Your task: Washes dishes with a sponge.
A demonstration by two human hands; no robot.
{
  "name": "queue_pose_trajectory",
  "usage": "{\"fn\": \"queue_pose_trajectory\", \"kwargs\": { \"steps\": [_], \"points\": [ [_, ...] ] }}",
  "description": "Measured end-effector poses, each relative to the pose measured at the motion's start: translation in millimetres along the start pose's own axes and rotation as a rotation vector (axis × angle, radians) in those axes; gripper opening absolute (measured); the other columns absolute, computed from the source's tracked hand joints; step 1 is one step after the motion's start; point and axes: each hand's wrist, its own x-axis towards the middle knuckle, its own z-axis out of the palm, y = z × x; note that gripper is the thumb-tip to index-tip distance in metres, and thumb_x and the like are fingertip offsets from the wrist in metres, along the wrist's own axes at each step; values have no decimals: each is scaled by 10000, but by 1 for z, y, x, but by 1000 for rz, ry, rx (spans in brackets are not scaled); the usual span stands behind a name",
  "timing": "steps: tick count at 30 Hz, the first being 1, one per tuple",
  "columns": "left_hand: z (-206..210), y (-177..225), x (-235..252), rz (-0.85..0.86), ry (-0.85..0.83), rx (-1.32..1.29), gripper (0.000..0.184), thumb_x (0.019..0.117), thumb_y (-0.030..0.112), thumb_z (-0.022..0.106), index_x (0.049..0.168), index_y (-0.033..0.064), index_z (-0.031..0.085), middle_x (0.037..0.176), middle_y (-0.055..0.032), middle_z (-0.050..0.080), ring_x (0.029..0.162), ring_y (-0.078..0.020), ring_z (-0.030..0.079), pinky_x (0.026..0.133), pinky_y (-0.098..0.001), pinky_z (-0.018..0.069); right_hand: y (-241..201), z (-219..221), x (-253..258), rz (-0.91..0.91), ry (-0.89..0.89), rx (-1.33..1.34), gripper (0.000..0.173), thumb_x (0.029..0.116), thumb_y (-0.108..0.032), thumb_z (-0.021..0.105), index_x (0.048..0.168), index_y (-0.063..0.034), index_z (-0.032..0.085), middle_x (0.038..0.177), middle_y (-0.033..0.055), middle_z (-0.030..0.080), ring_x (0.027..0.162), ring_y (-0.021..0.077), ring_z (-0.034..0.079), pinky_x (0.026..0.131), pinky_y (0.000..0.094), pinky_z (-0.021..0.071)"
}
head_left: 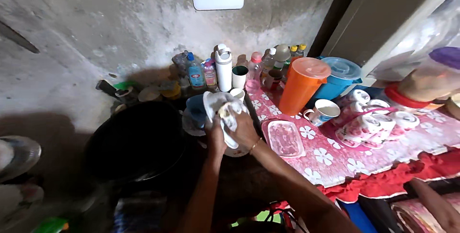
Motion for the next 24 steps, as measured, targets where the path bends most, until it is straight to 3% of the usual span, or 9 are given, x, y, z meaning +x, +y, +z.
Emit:
{"fn": "queue_pose_trajectory", "kwargs": {
  "steps": [3,5,9,11,13,16,19,22,24],
  "points": [
    [-10,-1,-7,-22,-82,4,296,1088,104,432,1311,-76,502,1054,-115,662,899,-99,683,819,-295,598,29,-20,45,228,-60,182,473,1028,-182,610,1436,40,528,1358,290,604,1273,413,585,1099,556,436],
    [-23,0,-7,-28,-88,39,315,1090,129,436,1321,-71,510,1073,-112,663,918,-98,681,833,-298,595,60,-23,63,324,-15,245,442,1069,-254,549,1426,6,524,1269,296,628,1120,426,634,959,592,492],
    [-44,3,7,61,-27,162,275,1091,123,428,1193,-91,564,983,-65,632,859,-37,635,810,-236,564,111,-22,64,537,-25,556,453,1110,-265,449,1490,-18,448,1400,228,572,1247,309,573,1061,483,456],
    [-51,-3,21,82,4,244,309,1098,157,442,1193,-98,586,1023,-106,635,896,-65,622,843,-257,544,121,-20,53,622,-75,709,461,1119,-313,406,1498,-53,439,1328,156,614,1134,203,617,963,390,516],
    [-59,-17,40,115,42,340,350,1102,185,452,1198,-115,606,1076,-179,653,951,-130,631,891,-311,532,116,-30,40,639,-103,829,358,1092,-167,476,1418,-21,458,1115,94,638,921,112,636,810,301,555],
    [-68,-38,54,19,34,309,407,1123,194,378,1318,-124,540,1222,-249,621,1075,-215,626,967,-370,517,81,-52,25,499,-126,936,267,974,71,537,1224,-21,524,914,-2,683,783,32,666,727,220,583],
    [-62,-36,45,-202,-73,66,514,1140,352,205,1433,11,453,1272,-144,599,1107,-177,607,943,-376,527,48,-69,17,143,-303,520,405,834,16,761,1205,86,614,1057,82,702,972,49,653,918,219,533],
    [-60,-34,38,-321,-183,-77,666,1102,521,92,1406,60,464,1163,-121,646,1015,-196,652,848,-408,571,29,-59,5,-224,-516,46,364,861,-100,765,1154,102,691,1118,255,717,1094,340,688,1001,507,517],
    [-63,-38,28,-402,-263,-76,580,1117,457,132,1391,69,465,1069,-95,678,913,-177,682,766,-371,590,28,-44,-8,-444,-547,-149,248,808,-13,756,1024,101,716,980,296,715,954,471,704,831,631,534]
  ]
}}
